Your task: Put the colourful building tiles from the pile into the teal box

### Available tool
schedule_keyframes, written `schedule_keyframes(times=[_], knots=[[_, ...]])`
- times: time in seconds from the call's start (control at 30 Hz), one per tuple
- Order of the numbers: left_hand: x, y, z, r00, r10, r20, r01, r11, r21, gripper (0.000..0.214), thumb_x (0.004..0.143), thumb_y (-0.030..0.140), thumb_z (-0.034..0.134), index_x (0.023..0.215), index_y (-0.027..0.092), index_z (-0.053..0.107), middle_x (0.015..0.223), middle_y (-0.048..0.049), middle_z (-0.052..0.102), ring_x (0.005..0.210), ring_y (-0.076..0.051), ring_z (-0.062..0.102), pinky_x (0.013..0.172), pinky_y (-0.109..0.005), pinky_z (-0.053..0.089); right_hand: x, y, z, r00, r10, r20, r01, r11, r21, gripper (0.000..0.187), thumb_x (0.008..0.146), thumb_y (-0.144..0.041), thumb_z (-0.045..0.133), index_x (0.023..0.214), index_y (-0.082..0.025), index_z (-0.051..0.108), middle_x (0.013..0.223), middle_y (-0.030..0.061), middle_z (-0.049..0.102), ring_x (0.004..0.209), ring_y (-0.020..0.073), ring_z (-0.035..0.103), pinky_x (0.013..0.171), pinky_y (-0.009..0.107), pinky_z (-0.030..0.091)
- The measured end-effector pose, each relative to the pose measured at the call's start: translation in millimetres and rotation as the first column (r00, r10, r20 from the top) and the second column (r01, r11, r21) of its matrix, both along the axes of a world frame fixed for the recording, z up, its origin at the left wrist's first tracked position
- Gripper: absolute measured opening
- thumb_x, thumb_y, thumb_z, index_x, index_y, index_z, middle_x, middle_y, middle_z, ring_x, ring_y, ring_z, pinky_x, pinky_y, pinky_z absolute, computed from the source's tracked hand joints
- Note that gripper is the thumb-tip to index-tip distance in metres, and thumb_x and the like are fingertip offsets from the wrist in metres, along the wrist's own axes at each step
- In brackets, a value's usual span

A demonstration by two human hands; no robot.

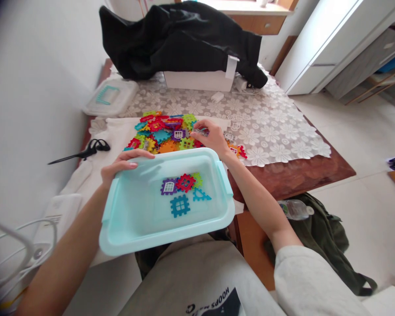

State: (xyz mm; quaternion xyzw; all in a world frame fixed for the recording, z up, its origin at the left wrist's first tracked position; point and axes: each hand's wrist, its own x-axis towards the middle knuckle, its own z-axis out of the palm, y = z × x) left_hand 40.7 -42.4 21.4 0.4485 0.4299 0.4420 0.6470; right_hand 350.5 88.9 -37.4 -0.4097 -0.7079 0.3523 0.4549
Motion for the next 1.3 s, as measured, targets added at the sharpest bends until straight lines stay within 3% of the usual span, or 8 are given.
schedule_keyframes(times=[0.13, 0.3, 0.47, 0.6, 0.73, 0.9, 1.1, 1.3], knots=[[-2.6, -1.5, -7.4, 1.0, 0.009, -0.016, -0.008, 0.999, 0.053, 0.029, 0.07, 0.029, 0.079, 0.095, 0.02, 0.092, 0.099, -0.0099, 0.087, 0.082, -0.026, 0.076, 0.069, -0.031, 0.06, 3.0, -18.7, 25.9, 0.909, 0.138, -0.394, -0.178, 0.982, -0.065, 0.067, 0.074, -0.089, 0.089, 0.088, -0.03, 0.062, 0.116, 0.0051, 0.078, 0.116, 0.0269, 0.075, 0.111, 0.048, 0.064], [-6.8, -1.5, -15.1, 0.999, 0.019, -0.04, -0.013, 0.99, 0.143, 0.022, 0.072, 0.03, 0.083, 0.091, 0.025, 0.09, 0.105, -0.0083, 0.087, 0.095, -0.03, 0.077, 0.079, -0.035, 0.063, 10.3, -32.8, 38.1, 0.847, 0.346, -0.404, -0.414, 0.905, -0.094, 0.081, 0.081, -0.109, 0.06, 0.082, -0.029, 0.07, 0.106, 0.0094, 0.08, 0.111, 0.0323, 0.08, 0.104, 0.056, 0.068], [-6.9, 0.4, -14.8, 1.0, -0.003, -0.017, 0.004, 0.997, 0.071, 0.031, 0.072, 0.029, 0.08, 0.1, 0.02, 0.091, 0.107, -0.0104, 0.087, 0.087, -0.027, 0.078, 0.074, -0.032, 0.062, 10.0, -8.2, 10.1, 0.993, 0.055, 0.103, -0.058, 0.998, 0.031, 0.06, 0.093, -0.079, 0.079, 0.124, -0.028, 0.083, 0.144, 0.012, 0.08, 0.141, 0.0366, 0.071, 0.129, 0.061, 0.052], [-7.2, 2.9, -14.4, 1.0, -0.025, 0.018, 0.025, 0.999, 0.035, 0.033, 0.071, 0.028, 0.077, 0.098, 0.016, 0.091, 0.099, -0.0105, 0.088, 0.078, -0.025, 0.078, 0.067, -0.028, 0.06, 9.0, 5.5, -14.6, 0.86, -0.025, 0.51, -0.042, 0.992, 0.12, 0.05, 0.09, -0.044, 0.091, 0.135, -0.023, 0.084, 0.153, 0.0157, 0.076, 0.148, 0.0426, 0.065, 0.134, 0.066, 0.043], [-6.8, 3.8, -12.4, 0.999, -0.024, 0.02, 0.024, 0.999, 0.035, 0.036, 0.07, 0.026, 0.077, 0.1, 0.015, 0.092, 0.099, -0.011, 0.088, 0.078, -0.024, 0.078, 0.067, -0.027, 0.061, 7.7, 7.9, -21.1, 0.85, -0.046, 0.524, -0.05, 0.985, 0.167, 0.02, 0.096, -0.03, 0.081, 0.113, -0.023, 0.087, 0.125, 0.0119, 0.085, 0.122, 0.0349, 0.076, 0.119, 0.055, 0.056], [-5.5, 2.4, -10.1, 1.0, -0.008, 0.006, 0.008, 0.998, 0.06, 0.025, 0.072, 0.026, 0.077, 0.09, 0.018, 0.091, 0.102, -0.0106, 0.089, 0.081, -0.024, 0.078, 0.067, -0.027, 0.062, 8.0, 8.1, -20.0, 0.873, -0.117, 0.473, 0.03, 0.982, 0.187, 0.028, 0.094, -0.023, 0.077, 0.12, -0.02, 0.086, 0.118, 0.0132, 0.084, 0.115, 0.034, 0.076, 0.111, 0.052, 0.06], [-5.2, 1.4, -10.8, 0.999, -0.022, 0.037, 0.02, 0.998, 0.063, 0.025, 0.073, 0.026, 0.077, 0.091, 0.016, 0.091, 0.098, -0.0104, 0.088, 0.077, -0.024, 0.077, 0.065, -0.027, 0.061, 9.2, 9.2, -26.5, 0.855, -0.177, 0.487, 0.086, 0.975, 0.204, 0.049, 0.095, -0.035, 0.079, 0.143, -0.022, 0.08, 0.154, 0.0157, 0.075, 0.144, 0.0399, 0.067, 0.13, 0.064, 0.047], [-5.5, 1.6, -8.2, 0.999, -0.036, 0.037, 0.035, 0.999, 0.03, 0.032, 0.071, 0.025, 0.078, 0.098, 0.015, 0.092, 0.097, -0.0103, 0.088, 0.077, -0.024, 0.078, 0.065, -0.026, 0.061, 7.4, 10.3, -27.3, 0.867, -0.186, 0.462, 0.103, 0.975, 0.199, 0.033, 0.092, -0.035, 0.083, 0.123, -0.022, 0.083, 0.131, 0.0136, 0.084, 0.128, 0.0374, 0.074, 0.13, 0.064, 0.044]])
